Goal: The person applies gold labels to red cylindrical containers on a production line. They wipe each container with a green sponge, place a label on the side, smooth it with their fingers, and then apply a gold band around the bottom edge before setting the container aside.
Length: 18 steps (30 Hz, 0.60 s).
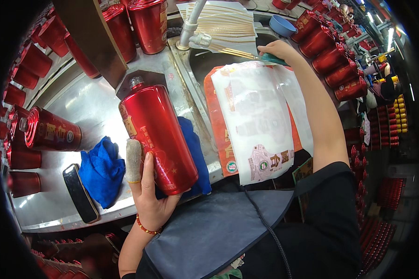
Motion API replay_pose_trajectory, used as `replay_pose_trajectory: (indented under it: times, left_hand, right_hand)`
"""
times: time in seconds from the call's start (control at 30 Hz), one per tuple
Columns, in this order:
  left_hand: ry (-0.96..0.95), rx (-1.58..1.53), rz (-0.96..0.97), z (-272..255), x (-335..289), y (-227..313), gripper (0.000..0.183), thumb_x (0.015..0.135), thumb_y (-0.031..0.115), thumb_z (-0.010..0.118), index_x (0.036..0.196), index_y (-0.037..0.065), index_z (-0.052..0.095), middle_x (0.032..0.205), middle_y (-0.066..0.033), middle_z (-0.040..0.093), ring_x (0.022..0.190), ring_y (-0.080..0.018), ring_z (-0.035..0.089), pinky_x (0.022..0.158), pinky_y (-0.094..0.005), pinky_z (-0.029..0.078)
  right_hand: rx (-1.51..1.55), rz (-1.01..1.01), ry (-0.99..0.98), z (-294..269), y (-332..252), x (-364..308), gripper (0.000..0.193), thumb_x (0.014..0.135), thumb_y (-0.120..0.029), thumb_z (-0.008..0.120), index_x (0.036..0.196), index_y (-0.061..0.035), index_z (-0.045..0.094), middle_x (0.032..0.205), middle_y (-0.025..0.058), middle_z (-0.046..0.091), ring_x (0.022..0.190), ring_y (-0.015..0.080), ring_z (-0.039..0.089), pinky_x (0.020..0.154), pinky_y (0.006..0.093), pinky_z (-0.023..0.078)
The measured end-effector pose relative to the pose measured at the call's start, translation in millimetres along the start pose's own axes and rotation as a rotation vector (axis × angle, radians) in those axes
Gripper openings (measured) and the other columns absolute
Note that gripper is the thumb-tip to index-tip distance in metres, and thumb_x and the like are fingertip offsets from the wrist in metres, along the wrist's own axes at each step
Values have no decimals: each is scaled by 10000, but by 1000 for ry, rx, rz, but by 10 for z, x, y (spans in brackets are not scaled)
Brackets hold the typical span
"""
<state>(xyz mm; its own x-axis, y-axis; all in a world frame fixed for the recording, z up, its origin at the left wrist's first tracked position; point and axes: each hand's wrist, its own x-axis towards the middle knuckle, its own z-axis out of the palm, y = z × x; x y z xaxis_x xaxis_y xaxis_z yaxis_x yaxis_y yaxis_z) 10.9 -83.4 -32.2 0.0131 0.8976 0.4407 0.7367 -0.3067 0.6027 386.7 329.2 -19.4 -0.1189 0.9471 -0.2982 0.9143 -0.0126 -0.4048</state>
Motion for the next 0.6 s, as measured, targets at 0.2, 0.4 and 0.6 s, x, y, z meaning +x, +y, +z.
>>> replay_pose_trajectory:
  times: [0.2, 0.4, 0.6]
  left_hand:
    - [6, -16, -6, 26, -6, -9, 1077, 711, 287, 936, 1552, -11, 333, 1554, -222, 394, 1453, -402, 346, 1181, -450, 301]
    - [1, -28, -3, 20, -5, -14, 1056, 715, 282, 937, 1545, -10, 352, 1534, -225, 404, 1438, -396, 362, 1176, -447, 315]
    - [2, -36, 5, 28, 17, -8, 1052, 714, 283, 938, 1543, -5, 358, 1542, -225, 380, 1414, -390, 381, 1175, -446, 322]
  right_hand:
    - [-132, -34, -121, 124, -41, 339, 400, 784, -431, 801, 870, -41, 797, 802, 117, 724, 730, 239, 642, 719, 378, 503]
    - [-254, -187, -102, 96, -133, 382, 233, 744, -230, 825, 853, -25, 799, 766, 81, 728, 710, 165, 646, 724, 312, 508]
    - [-195, -184, 31, -106, -229, 269, 216, 787, -209, 776, 876, -12, 780, 787, 79, 717, 729, 172, 636, 729, 320, 510]
